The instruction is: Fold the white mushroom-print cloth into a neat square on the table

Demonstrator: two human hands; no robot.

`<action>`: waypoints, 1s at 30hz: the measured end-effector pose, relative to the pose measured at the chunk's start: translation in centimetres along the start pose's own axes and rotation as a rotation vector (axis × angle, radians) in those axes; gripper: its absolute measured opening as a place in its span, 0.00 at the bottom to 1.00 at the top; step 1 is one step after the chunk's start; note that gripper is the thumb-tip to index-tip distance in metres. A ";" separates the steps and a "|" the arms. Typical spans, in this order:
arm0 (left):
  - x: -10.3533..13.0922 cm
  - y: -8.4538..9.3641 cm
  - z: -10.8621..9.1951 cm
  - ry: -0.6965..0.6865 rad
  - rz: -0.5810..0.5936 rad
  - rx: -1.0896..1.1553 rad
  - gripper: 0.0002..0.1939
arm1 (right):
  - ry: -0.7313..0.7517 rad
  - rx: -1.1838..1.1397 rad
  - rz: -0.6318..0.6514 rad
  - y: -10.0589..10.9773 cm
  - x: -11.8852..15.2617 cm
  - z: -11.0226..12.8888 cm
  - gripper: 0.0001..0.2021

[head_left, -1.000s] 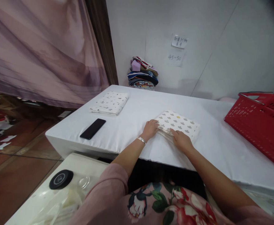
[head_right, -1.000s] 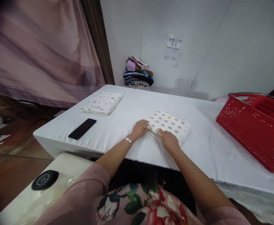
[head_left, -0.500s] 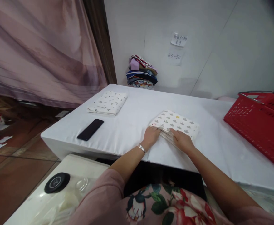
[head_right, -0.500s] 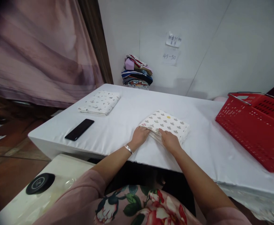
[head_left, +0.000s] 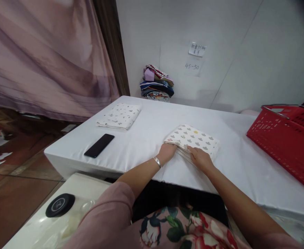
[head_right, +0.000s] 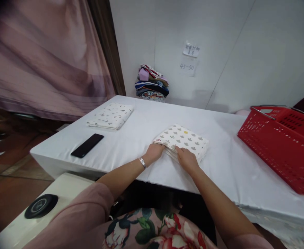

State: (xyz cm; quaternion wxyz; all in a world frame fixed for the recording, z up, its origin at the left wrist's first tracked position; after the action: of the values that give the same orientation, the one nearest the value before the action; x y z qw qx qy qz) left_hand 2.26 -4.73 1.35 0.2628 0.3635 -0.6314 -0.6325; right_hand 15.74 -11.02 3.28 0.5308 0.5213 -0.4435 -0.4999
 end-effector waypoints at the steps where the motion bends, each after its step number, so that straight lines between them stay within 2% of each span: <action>1: -0.2 0.0 -0.1 -0.007 0.001 -0.003 0.12 | 0.002 0.004 -0.001 0.0 0.0 0.0 0.21; 8: -1.2 0.4 -0.7 -0.068 -0.131 -0.008 0.12 | 0.017 0.023 -0.010 0.1 0.0 0.3 0.21; 11: -1.1 0.5 -0.5 -0.085 -0.140 -0.021 0.13 | 0.007 0.005 -0.007 0.2 0.1 0.3 0.21; 21: 0.3 -0.7 0.0 -0.147 -0.101 -0.050 0.12 | -0.021 0.087 0.005 0.5 0.8 1.4 0.21; 27: 0.5 -1.0 1.6 0.009 0.043 -0.028 0.13 | -0.011 0.108 -0.006 0.1 0.8 1.4 0.21; 30: 0.6 -0.8 2.1 0.042 0.076 -0.035 0.13 | -0.009 0.101 -0.001 0.1 0.7 1.5 0.21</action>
State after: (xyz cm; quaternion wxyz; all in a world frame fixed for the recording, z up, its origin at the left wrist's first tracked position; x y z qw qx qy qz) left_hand 0.35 -3.88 0.33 0.3060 0.3479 -0.6279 -0.6254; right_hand 14.37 -11.92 3.43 0.5013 0.5453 -0.4705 -0.4796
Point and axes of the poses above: each hand's wrist, its own x-axis away from the middle knuckle, its own y-axis out of the back of the hand, z = x × y, the point moved 7 cm from there along -x, towards the middle knuckle, and after that the axes turned 2 degrees about -x, right-handed, at the moved point
